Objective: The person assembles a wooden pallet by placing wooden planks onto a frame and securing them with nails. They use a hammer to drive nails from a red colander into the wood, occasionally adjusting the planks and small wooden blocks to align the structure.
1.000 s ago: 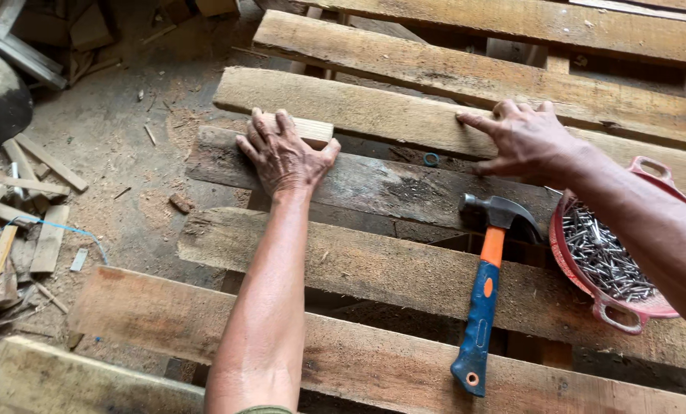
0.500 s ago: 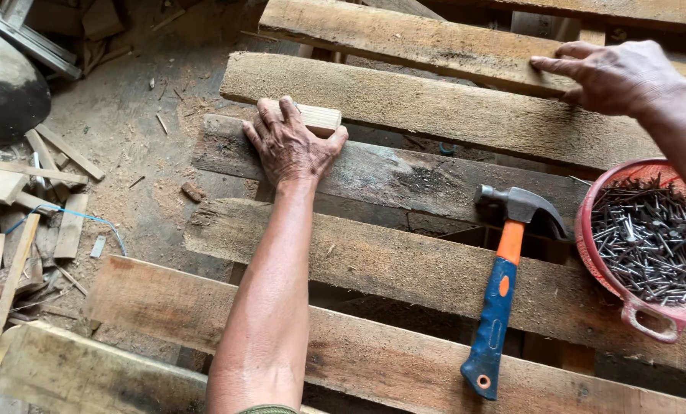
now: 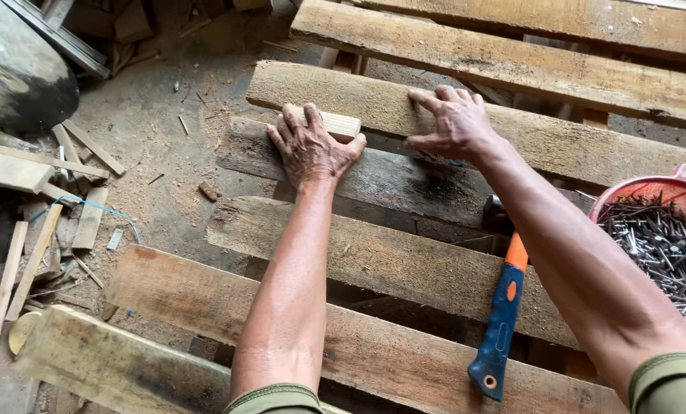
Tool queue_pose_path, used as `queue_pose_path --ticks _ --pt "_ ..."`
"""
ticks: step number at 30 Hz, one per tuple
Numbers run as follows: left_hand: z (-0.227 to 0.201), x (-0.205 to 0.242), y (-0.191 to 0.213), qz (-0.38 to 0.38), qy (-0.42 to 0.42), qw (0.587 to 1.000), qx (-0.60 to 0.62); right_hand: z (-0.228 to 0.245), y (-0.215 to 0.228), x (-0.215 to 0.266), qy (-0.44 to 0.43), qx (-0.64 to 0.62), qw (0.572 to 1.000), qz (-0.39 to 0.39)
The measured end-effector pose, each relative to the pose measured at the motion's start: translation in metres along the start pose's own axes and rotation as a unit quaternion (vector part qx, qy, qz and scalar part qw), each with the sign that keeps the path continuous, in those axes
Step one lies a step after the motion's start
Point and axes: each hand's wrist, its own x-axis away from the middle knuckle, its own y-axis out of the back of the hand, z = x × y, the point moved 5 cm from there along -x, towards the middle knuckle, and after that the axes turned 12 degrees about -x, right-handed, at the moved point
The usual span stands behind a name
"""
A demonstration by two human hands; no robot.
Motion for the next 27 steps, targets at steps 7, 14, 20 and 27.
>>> queue_pose_path --ticks 7,14,20,27 --pt "0.002 0.001 0.004 0.044 0.003 0.999 0.004 0.008 0.004 0.008 0.004 -0.002 1.0 -0.002" --pt "0.009 -0.002 0.001 0.057 0.027 0.998 0.009 0.015 0.013 0.006 0.029 -0.002 0.998 0.049" --pt "0.015 -0.004 -0.005 0.073 0.028 0.997 0.013 0.016 0.004 0.007 0.001 0.018 0.999 0.038" --pt "0.007 -0.001 0.003 0.012 0.023 1.0 0.016 0.008 -0.009 0.006 -0.028 0.006 0.999 0.018"
